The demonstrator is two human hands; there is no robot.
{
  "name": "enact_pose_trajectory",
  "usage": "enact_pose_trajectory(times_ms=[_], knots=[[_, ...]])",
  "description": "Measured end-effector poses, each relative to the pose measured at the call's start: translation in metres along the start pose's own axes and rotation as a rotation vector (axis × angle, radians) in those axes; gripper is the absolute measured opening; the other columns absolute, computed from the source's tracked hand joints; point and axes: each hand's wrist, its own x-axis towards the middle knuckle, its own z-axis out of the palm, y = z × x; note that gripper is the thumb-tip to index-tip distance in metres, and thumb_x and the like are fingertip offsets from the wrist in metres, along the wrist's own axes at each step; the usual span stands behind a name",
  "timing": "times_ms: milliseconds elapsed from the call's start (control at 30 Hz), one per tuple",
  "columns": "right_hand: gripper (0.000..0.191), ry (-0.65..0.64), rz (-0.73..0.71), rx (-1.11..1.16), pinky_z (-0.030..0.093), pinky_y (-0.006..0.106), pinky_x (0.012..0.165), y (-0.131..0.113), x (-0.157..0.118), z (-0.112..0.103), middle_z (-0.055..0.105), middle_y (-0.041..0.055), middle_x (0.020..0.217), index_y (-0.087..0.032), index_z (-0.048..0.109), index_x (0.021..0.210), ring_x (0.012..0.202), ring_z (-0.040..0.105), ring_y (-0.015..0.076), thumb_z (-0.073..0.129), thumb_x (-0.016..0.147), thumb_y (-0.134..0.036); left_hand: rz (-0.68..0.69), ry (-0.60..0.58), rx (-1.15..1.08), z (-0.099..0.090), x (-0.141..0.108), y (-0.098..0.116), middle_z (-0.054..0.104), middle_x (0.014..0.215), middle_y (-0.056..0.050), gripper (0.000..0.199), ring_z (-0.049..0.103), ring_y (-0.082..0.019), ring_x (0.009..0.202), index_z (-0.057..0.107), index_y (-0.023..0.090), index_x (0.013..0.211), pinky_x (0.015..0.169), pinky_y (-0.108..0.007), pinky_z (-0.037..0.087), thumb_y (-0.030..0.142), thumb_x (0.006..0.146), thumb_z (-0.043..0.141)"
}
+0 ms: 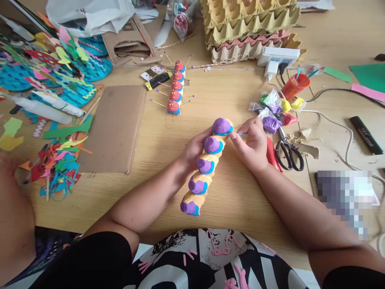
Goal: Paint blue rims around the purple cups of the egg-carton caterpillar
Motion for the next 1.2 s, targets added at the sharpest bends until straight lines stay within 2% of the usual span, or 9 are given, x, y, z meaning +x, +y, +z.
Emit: enact_pose_trajectory(times_ms=[233,367,467,567,700,867,967,1133,1200], knots=[[0.042,-0.016,-0.011,0.001,0.052,0.046,0.082,0.0,0.0,0.0,0.053,0.0029,0.085,-0.027,0.06,0.079,0.086,0.058,0.0242,0.078,0.093,-0.062,-0.011,-0.033,-0.023,0.001,0.001,0.0,0.048,0.046,0.002,0.044,0.036,-0.014,0.03,0.062,0.025,0.086,0.046,-0.033,0.042,0.068,0.09,0.069],[0.045,-0.009,-0.003,-0.023,0.051,0.044,0.078,-0.001,0.001,0.0,0.052,0.0024,0.083,-0.027,0.058,0.078,0.084,0.057,0.0234,0.074,0.095,-0.065,0.002,-0.059,-0.038,0.003,0.0,0.001,0.047,0.045,0.002,0.047,0.034,-0.012,0.03,0.058,0.024,0.081,0.041,-0.028,0.032,0.069,0.091,0.069],[0.045,-0.007,0.003,-0.03,0.05,0.044,0.077,-0.001,0.001,0.0,0.052,0.0024,0.082,-0.027,0.057,0.078,0.084,0.057,0.0234,0.073,0.095,-0.065,0.028,-0.021,-0.011,0.001,0.001,0.001,0.048,0.045,0.002,0.045,0.034,-0.012,0.029,0.058,0.025,0.082,0.039,-0.026,0.03,0.067,0.09,0.069],[0.045,-0.001,0.002,0.003,0.049,0.043,0.077,0.0,0.001,0.001,0.052,0.0018,0.083,-0.026,0.058,0.078,0.084,0.057,0.0225,0.074,0.096,-0.064,0.054,0.018,0.031,-0.004,0.001,0.0,0.05,0.046,0.002,0.042,0.036,-0.013,0.03,0.063,0.025,0.088,0.04,-0.027,0.034,0.067,0.089,0.07],[0.044,-0.001,0.018,0.03,0.047,0.042,0.078,0.002,0.001,0.002,0.051,0.0013,0.083,-0.026,0.059,0.078,0.083,0.055,0.0216,0.074,0.095,-0.065,0.088,-0.015,0.011,-0.01,0.002,-0.003,0.051,0.045,0.001,0.045,0.039,-0.014,0.032,0.066,0.025,0.089,0.044,-0.03,0.041,0.07,0.09,0.069],[0.049,-0.002,0.042,0.034,0.047,0.041,0.079,0.003,0.001,0.003,0.05,0.0004,0.081,-0.026,0.057,0.077,0.082,0.054,0.0206,0.071,0.095,-0.069,0.051,0.023,0.034,-0.009,0.001,-0.002,0.053,0.047,-0.001,0.048,0.047,-0.018,0.036,0.068,0.025,0.087,0.05,-0.035,0.048,0.073,0.087,0.07],[0.049,-0.003,0.052,0.04,0.047,0.041,0.078,0.002,0.001,0.003,0.05,0.0004,0.081,-0.026,0.056,0.077,0.082,0.054,0.0205,0.071,0.095,-0.07,0.026,0.006,0.027,-0.008,0.001,-0.001,0.055,0.05,-0.003,0.05,0.054,-0.022,0.042,0.07,0.025,0.086,0.056,-0.039,0.052,0.075,0.087,0.069],[0.046,-0.013,0.069,0.072,0.047,0.04,0.081,0.003,-0.001,0.003,0.051,0.0002,0.082,-0.026,0.057,0.079,0.084,0.054,0.0202,0.071,0.097,-0.066,0.035,0.011,0.013,-0.011,0.003,-0.003,0.055,0.05,-0.001,0.039,0.054,-0.022,0.044,0.07,0.027,0.087,0.06,-0.037,0.051,0.066,0.092,0.069],[0.047,-0.01,0.091,0.097,0.047,0.04,0.083,0.006,-0.002,0.003,0.052,0.0001,0.083,-0.026,0.056,0.079,0.085,0.054,0.0202,0.069,0.097,-0.067,0.025,-0.006,0.012,-0.014,0.002,-0.004,0.057,0.052,0.002,0.029,0.049,-0.018,0.04,0.073,0.03,0.094,0.064,-0.036,0.049,0.058,0.097,0.066]])
